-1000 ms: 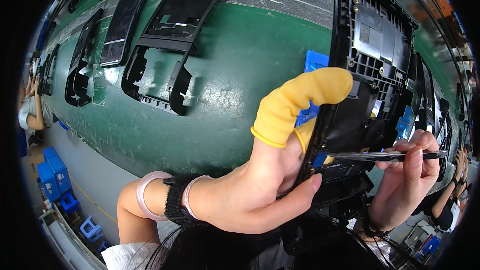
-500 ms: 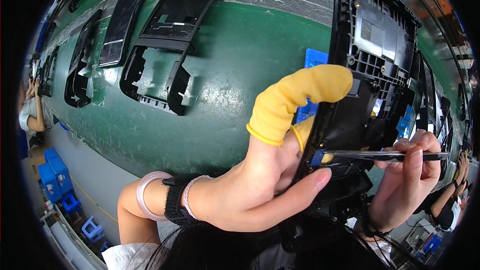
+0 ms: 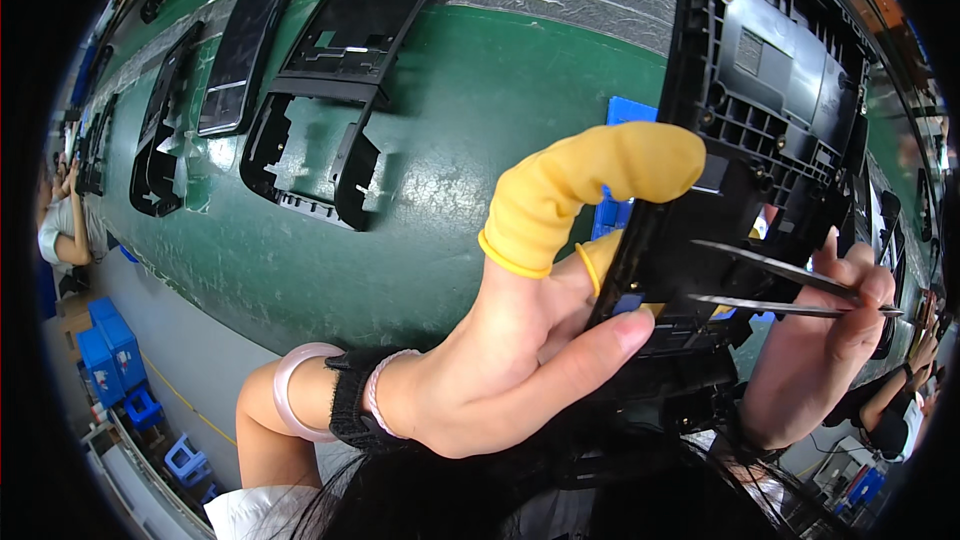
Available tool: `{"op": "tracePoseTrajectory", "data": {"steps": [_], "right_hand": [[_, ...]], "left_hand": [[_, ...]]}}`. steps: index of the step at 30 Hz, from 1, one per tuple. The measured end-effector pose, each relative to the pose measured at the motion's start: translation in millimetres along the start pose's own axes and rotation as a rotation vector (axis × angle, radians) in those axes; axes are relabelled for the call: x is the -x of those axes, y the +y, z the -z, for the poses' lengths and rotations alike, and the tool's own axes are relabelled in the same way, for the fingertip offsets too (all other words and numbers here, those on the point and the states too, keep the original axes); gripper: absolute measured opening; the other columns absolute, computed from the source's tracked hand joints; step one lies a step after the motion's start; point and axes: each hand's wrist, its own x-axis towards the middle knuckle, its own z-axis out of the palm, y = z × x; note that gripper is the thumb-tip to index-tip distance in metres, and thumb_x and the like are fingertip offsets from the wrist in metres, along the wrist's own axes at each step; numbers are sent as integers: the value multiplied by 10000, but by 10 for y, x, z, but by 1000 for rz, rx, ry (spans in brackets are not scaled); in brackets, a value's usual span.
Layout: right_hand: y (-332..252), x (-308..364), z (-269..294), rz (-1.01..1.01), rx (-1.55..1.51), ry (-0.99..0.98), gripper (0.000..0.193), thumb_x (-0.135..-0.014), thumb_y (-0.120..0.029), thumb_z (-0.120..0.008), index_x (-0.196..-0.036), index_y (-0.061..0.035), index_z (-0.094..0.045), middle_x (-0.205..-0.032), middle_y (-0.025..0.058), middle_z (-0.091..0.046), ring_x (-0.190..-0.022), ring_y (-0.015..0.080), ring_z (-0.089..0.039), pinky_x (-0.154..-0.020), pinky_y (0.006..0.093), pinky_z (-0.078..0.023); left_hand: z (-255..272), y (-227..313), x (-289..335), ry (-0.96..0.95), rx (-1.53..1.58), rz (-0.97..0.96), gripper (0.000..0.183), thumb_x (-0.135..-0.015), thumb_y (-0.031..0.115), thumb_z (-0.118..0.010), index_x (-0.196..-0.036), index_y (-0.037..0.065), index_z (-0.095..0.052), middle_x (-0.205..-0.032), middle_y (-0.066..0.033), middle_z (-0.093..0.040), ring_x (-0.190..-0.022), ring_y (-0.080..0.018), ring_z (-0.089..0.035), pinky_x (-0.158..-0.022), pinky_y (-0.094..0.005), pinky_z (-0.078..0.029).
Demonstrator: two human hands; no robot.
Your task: Manually assembling and applying labels/small parts to black plastic electronic housing components on an assembly line.
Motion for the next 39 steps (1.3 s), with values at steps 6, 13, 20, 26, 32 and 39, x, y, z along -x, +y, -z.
{"op": "tracePoseTrajectory", "data": {"steps": [6, 13, 20, 26, 32, 39], "right_hand": [[-60, -42, -163, -98, 127, 284, 283, -624, -212, -661, -752, -84, -445, -603, 44, -530, -650, 99, -471, -819, 278, -334], [-31, 16, 34, -21, 202, 79, 226, -753, -143, -518, -914, -7, -436, -820, 54, -453, -782, 110, -459, -749, 227, -346], [-106, -32, -13, 20, 274, 26, 217, -728, -120, -543, -880, 1, -448, -748, 62, -503, -757, 126, -472, -844, 284, -288], [-100, -44, -21, 10, 297, 9, 247, -693, -146, -585, -859, -7, -467, -736, 78, -523, -693, 140, -498, -839, 286, -296], [-59, -66, -25, -17, 176, 189, 287, -619, -92, -648, -835, 8, -487, -728, 124, -566, -679, 147, -533, -786, 290, -361], [-1, -75, 2, -303, -292, 274, 250, -696, -130, -592, -875, 20, -503, -808, 119, -557, -713, 135, -525, -613, 192, -389]], "left_hand": [[-126, -17, -29, 209, 295, 83, 684, -723, -62, -316, -1206, 82, 147, -1055, -148, -380, -580, -62, -370, -596, -188, -366], [-62, -41, -20, 121, 241, 75, 638, -708, -63, -308, -1222, 45, 55, -1223, -142, -233, -914, -157, -458, -836, -259, -295], [129, 46, -15, -197, -117, 250, 494, -754, -57, -358, -1203, -27, -154, -1153, -126, -356, -1043, -152, -359, -842, -243, -275], [112, 15, -7, -130, -265, 301, 323, -756, 5, -425, -1046, -78, -310, -744, -37, -468, -535, -28, -371, -454, -152, -323], [87, 74, -45, -102, -65, 370, 384, -775, 23, -413, -1121, -52, -263, -814, -35, -478, -607, -42, -408, -516, -173, -354], [63, -44, -56, -280, 843, 412, 503, -819, 75, -350, -1232, 79, -63, -1195, -102, -282, -1088, -209, -320, -866, -343, -311]]}}
